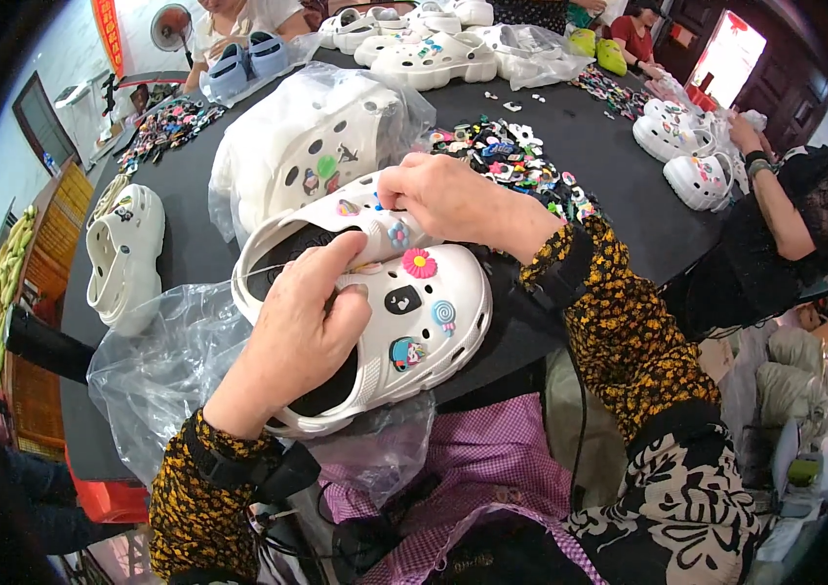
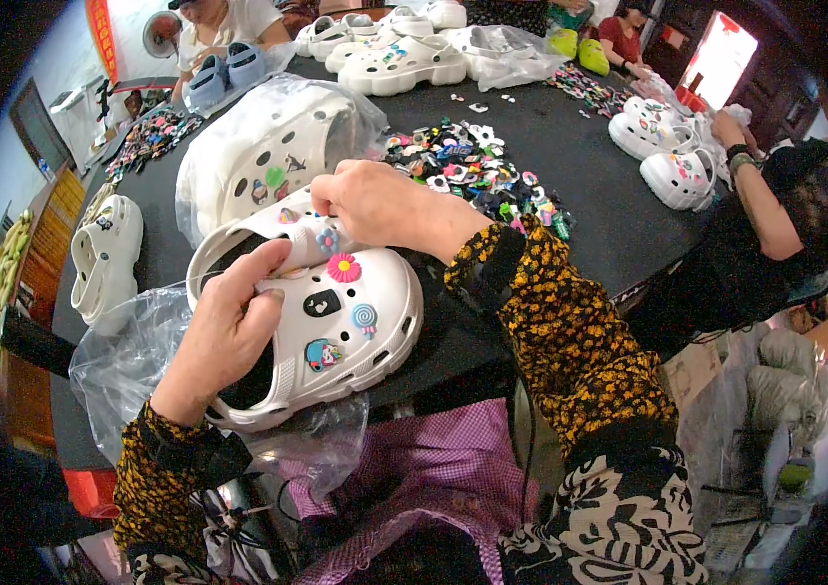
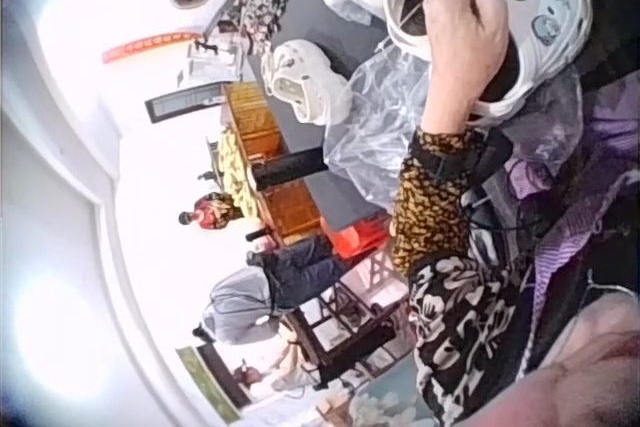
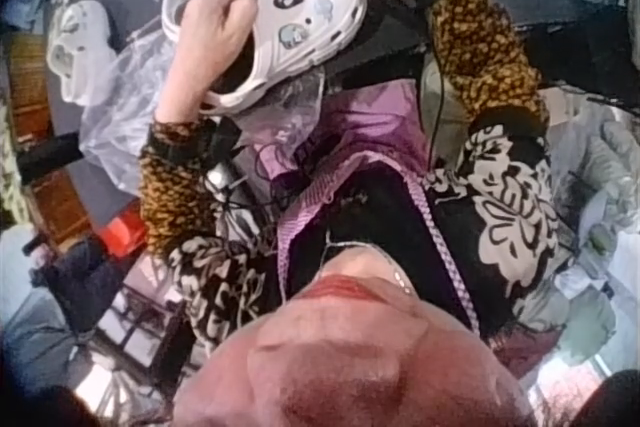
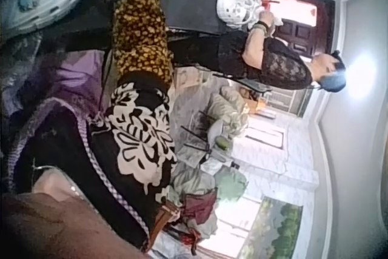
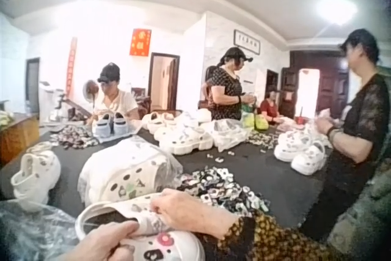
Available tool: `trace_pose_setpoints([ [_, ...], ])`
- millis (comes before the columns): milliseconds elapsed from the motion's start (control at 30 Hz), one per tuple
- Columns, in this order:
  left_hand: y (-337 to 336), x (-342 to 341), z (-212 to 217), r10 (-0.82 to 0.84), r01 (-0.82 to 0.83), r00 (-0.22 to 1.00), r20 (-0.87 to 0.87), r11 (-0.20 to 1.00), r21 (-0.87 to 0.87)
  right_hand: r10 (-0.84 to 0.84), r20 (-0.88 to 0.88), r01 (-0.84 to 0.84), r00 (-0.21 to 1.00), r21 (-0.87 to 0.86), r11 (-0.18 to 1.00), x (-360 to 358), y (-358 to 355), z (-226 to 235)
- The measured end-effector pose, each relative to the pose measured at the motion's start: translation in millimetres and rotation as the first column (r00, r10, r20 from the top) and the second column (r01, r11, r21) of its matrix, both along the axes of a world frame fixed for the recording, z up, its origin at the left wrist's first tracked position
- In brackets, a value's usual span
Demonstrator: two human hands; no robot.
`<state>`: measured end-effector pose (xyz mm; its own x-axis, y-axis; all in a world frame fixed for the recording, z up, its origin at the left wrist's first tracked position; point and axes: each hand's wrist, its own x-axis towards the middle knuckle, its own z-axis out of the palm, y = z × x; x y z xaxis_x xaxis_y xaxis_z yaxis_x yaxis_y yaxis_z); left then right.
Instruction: Decorate clog-style shoes with charms/pins.
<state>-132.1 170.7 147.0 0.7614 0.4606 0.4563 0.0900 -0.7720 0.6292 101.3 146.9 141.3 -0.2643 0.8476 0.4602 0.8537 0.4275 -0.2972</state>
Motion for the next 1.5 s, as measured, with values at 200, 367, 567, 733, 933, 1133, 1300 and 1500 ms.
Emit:
trace_pose_setpoints([
  [200,-0.2,-2.1,3.8,0.005,-0.008,0.998,-0.069,0.999,-0.041,0.0,-0.001,0.0,1.0,-0.05,0.999,-3.6,0.1,1.0],
  [367,0.5,-0.7,1.4,-0.002,0.002,0.999,-0.032,1.0,-0.013,-0.034,0.027,0.035,0.999,-0.054,0.998,-4.6,0.4,2.9],
  [567,-0.6,2.0,2.0,0.002,-0.005,0.999,-0.047,0.998,-0.069,-0.017,-0.078,0.023,0.997,0.072,0.997,5.6,-4.3,4.5],
  [733,-4.9,-2.6,5.8,0.024,-0.031,0.996,-0.083,0.995,-0.091,-0.098,-0.311,0.086,0.945,-0.052,0.995,0.7,-4.6,17.9],
  [933,-6.6,0.1,5.6,-0.003,-0.008,0.997,-0.078,0.991,-0.137,-0.044,-0.203,0.069,0.978,0.119,0.991,7.0,8.5,7.9],
  [1133,-5.2,-4.7,6.0,-0.009,0.0,0.997,-0.071,0.991,-0.134,-0.165,-0.351,0.224,0.922,0.136,0.965,33.3,-2.1,22.4],
  [1300,-6.1,-2.9,5.4,0.003,-0.011,0.997,-0.071,0.993,-0.12,-0.365,-0.373,0.421,0.853,0.076,0.904,92.8,-18.9,21.5],
  [1500,-5.9,-5.2,6.0,0.005,-0.014,0.997,-0.079,0.994,-0.113,-0.56,-0.388,0.625,0.732,0.055,0.779,138.1,-32.9,-6.9],
])
